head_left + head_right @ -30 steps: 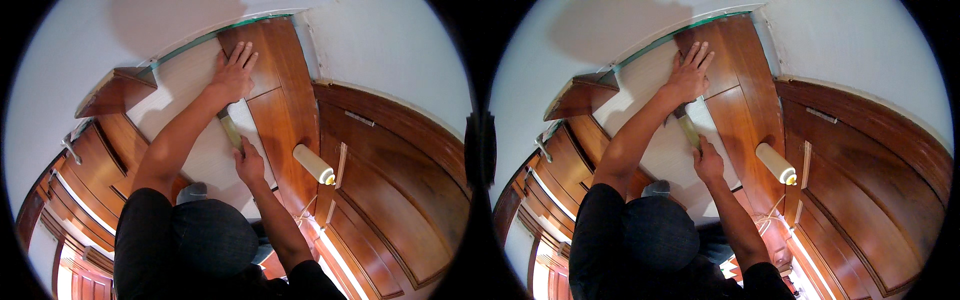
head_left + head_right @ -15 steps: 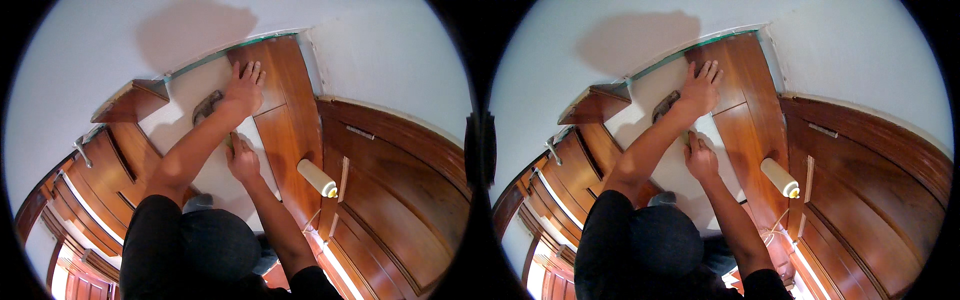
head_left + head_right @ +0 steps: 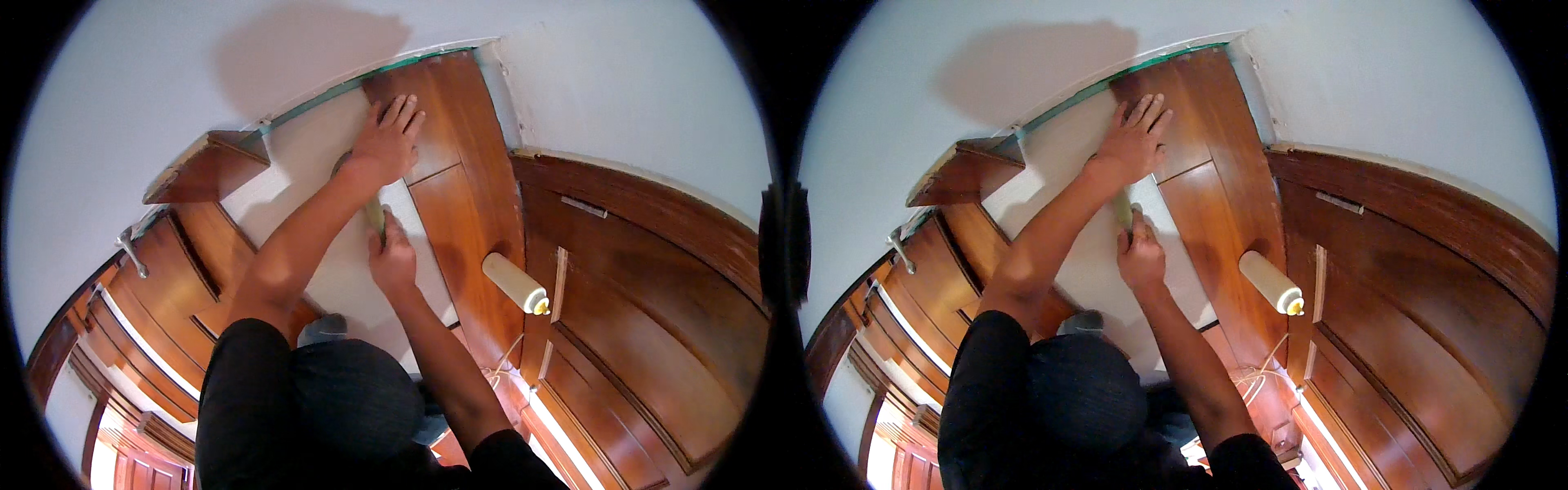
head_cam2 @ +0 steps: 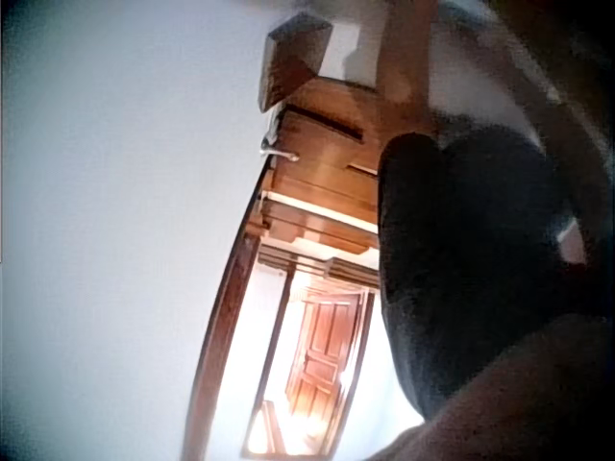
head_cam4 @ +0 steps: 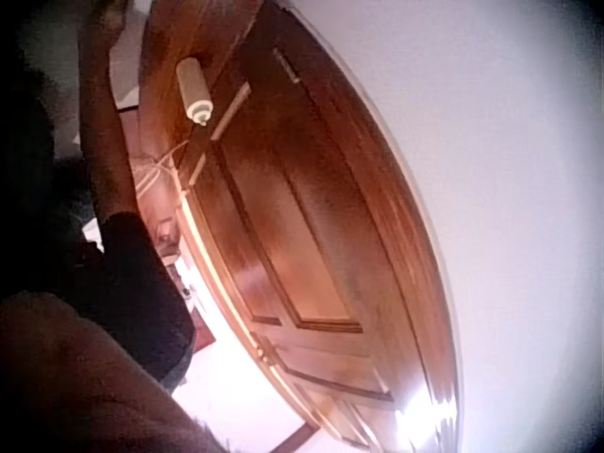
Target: The person installs wooden floorboards on a subfloor. The person applies glue from a bottle, positions the boards, uses a hammer and a pry bar to tighten the joints, and secures the boards using a pneumatic nail gun.
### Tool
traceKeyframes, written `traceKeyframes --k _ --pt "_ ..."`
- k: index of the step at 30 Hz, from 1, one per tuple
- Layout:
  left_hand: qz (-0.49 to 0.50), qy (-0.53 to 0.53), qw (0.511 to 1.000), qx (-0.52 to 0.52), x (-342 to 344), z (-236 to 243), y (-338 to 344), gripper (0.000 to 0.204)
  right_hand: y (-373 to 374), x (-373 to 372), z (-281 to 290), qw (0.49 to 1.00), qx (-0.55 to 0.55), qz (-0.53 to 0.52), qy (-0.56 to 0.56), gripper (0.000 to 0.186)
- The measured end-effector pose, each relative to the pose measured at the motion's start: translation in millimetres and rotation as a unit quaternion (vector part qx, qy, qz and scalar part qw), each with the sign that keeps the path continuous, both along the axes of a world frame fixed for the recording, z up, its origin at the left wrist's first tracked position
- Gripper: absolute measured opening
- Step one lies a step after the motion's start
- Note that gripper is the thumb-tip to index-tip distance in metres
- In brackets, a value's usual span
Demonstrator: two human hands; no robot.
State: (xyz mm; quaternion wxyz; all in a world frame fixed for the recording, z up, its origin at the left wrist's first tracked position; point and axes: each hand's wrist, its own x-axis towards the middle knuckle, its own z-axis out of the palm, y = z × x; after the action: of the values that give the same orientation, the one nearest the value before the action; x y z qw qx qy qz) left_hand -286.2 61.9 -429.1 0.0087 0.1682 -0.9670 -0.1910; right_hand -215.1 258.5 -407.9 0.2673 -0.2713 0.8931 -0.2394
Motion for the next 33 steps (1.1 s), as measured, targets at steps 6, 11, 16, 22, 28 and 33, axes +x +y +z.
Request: traceKeyframes --k 6,11,16,22,28,33 --pt "-0.030 0.015 0.999 -0.005 24.5 6.7 30.7 0.072 48.1 22.5 28.1 0.991 0.086 0.067 -0.075 0.050" --pt "-0.100 0.034 0.993 0.051 65.4 5.1 82.8 0.078 139.3 4.9 25.8 0.996 0.038 0.036 0.065 0.051" --pt "-0.129 0.014 0.990 0.057 84.1 7.6 118.0 0.079 205.7 -28.2 16.8 0.980 0.116 0.000 0.159 0.064" --pt "-0.172 -0.027 0.974 0.144 99.7 18.0 135.4 0.079 243.6 -15.7 -32.3 0.952 0.150 0.065 0.260 0.077" --pt "0.082 -0.016 0.981 0.176 67.5 3.9 116.8 0.080 217.9 -18.4 -7.6 0.964 0.218 0.025 0.151 0.077" --pt "0.182 0.092 0.734 0.648 51.4 -74.0 124.8 0.077 227.0 -42.9 13.0 0.986 0.084 0.024 0.139 0.066"
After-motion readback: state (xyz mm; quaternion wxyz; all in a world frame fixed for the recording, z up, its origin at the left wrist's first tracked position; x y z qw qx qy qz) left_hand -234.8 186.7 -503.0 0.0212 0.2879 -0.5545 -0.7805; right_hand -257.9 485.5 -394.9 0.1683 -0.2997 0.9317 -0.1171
